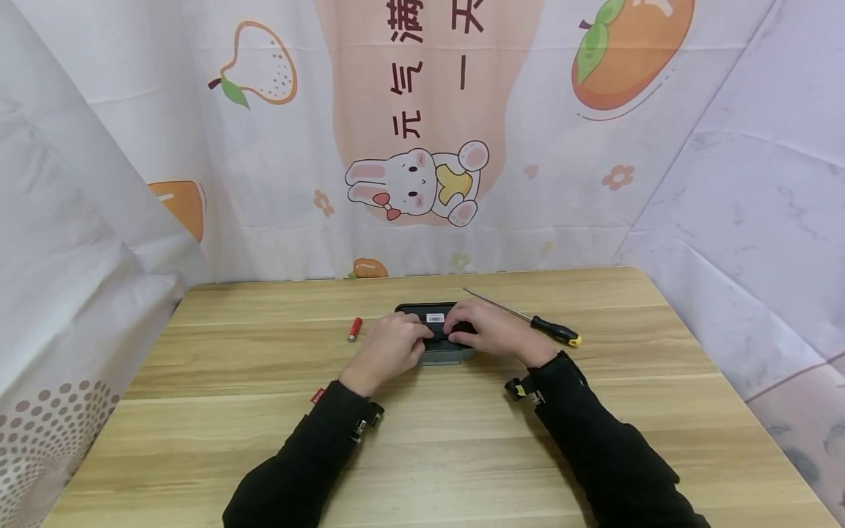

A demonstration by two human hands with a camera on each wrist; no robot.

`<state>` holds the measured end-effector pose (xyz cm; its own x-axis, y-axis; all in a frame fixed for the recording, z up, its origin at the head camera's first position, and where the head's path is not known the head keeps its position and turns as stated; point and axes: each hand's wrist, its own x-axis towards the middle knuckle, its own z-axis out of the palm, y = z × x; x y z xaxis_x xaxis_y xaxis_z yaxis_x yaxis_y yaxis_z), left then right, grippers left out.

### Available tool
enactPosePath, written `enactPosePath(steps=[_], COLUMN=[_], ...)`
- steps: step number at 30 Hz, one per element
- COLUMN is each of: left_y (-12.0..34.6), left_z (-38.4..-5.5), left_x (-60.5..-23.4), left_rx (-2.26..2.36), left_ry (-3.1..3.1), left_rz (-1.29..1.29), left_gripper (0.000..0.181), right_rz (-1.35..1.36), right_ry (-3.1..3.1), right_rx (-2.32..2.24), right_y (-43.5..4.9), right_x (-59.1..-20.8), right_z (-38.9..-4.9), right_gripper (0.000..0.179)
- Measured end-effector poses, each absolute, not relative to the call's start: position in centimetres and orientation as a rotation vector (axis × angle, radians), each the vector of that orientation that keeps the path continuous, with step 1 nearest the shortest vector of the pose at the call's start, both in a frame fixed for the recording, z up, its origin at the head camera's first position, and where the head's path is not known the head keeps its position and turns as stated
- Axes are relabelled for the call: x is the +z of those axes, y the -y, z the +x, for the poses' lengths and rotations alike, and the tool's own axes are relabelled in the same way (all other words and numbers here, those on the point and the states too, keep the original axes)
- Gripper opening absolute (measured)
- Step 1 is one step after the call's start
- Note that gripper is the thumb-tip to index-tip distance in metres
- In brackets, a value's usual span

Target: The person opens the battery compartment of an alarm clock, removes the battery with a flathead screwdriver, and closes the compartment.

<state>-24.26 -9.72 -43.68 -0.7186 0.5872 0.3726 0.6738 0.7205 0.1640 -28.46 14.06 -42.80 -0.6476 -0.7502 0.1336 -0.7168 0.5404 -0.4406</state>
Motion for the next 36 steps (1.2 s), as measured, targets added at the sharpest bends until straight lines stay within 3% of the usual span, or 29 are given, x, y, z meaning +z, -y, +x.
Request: enactPosePath(steps=[24, 36], left_y=[9.6, 9.3], left_z=[-23.9, -23.0], left_x=[-43.2, -41.9], left_rx=[-0.389, -0.262], left_ry=[2.688, 2.758], left_rz=[-1.004, -1.044], left_gripper=[0.017, 0.014], right_rz=[-1.284, -1.3], right_ry=[-2.692, -2.666], right_rx=[-0.663, -0.589], right_y=[-14.1, -14.3], right_x=[-42.7, -41.9], right_z=[-28.4, -27.8], right_gripper=[0.008, 0.035])
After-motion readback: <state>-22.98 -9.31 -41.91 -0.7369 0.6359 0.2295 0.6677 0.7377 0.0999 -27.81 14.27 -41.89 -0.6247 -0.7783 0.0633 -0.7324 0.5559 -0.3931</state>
